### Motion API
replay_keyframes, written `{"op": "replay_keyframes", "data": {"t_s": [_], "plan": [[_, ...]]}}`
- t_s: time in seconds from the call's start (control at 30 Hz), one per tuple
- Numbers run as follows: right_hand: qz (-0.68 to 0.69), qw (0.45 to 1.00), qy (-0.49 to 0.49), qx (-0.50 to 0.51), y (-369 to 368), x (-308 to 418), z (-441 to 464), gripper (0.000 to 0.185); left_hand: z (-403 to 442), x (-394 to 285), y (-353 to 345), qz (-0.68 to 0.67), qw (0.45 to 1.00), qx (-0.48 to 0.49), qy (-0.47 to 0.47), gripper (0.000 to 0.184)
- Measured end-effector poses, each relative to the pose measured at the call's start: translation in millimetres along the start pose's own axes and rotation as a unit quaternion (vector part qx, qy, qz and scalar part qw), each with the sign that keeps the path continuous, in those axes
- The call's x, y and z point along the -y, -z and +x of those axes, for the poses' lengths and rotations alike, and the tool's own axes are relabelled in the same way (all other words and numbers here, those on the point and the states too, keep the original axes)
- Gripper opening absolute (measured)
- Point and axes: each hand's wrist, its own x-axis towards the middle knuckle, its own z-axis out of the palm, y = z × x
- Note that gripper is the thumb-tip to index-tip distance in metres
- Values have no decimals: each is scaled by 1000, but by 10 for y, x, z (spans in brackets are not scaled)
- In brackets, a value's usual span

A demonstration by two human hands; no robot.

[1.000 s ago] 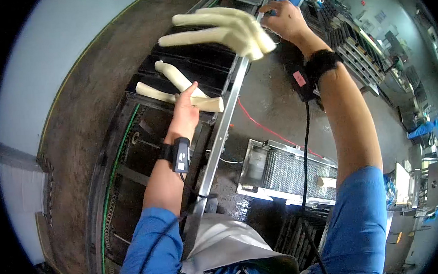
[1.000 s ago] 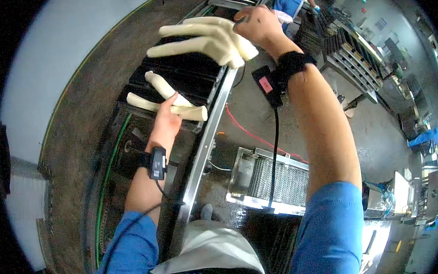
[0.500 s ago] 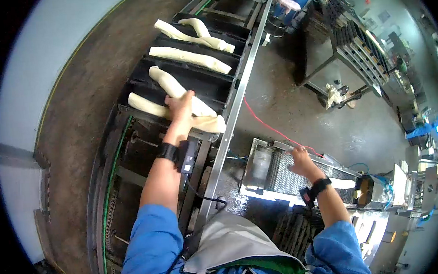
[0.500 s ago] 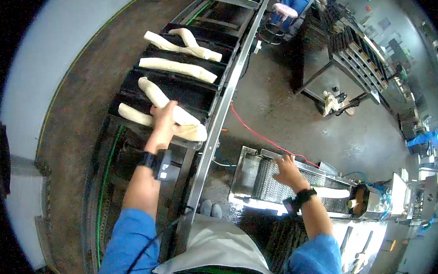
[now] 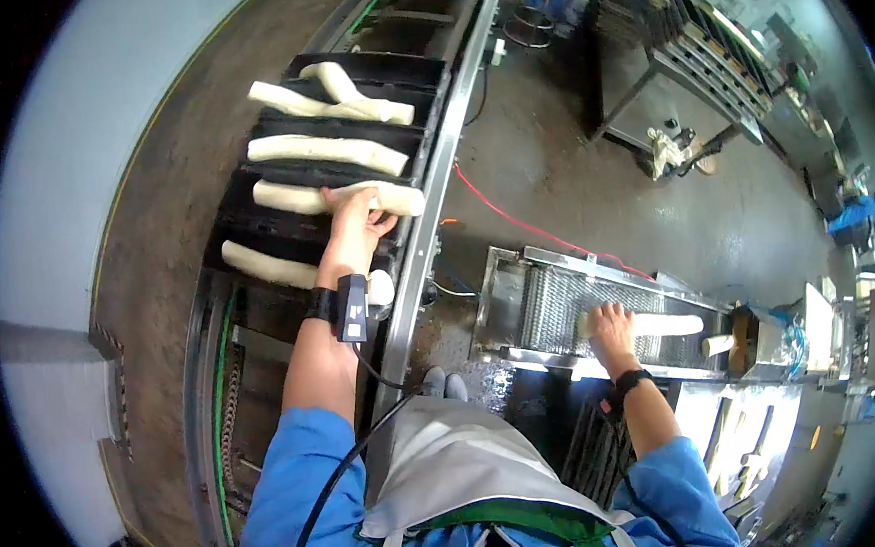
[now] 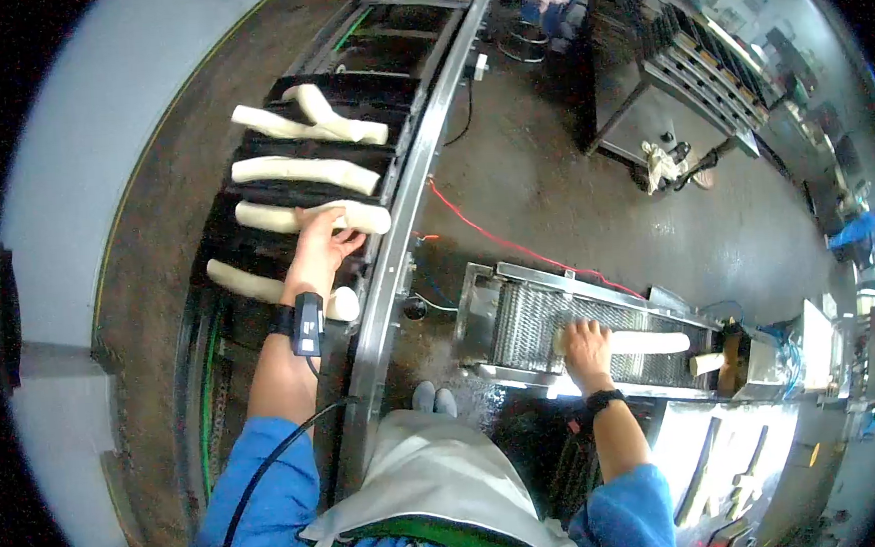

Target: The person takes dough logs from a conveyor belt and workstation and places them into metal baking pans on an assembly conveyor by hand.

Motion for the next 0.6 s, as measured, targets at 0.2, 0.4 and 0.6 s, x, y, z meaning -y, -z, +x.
{"op": "replay_keyframes", "data": {"t_s": [0.2,0.4,0.6], "plan": [[549,767,-284,-173,132,-728,-431,26,299,-185,1065,243,929,208,-187,21],[123,874,-366,-294,-369,-2256,-2746,48,-225,-508,572,406,873,-199,-182,55],[220,763,-590,-145,-2411,-3006,-5050,47,156,-815,240,343,920,4,-189,63]]}}
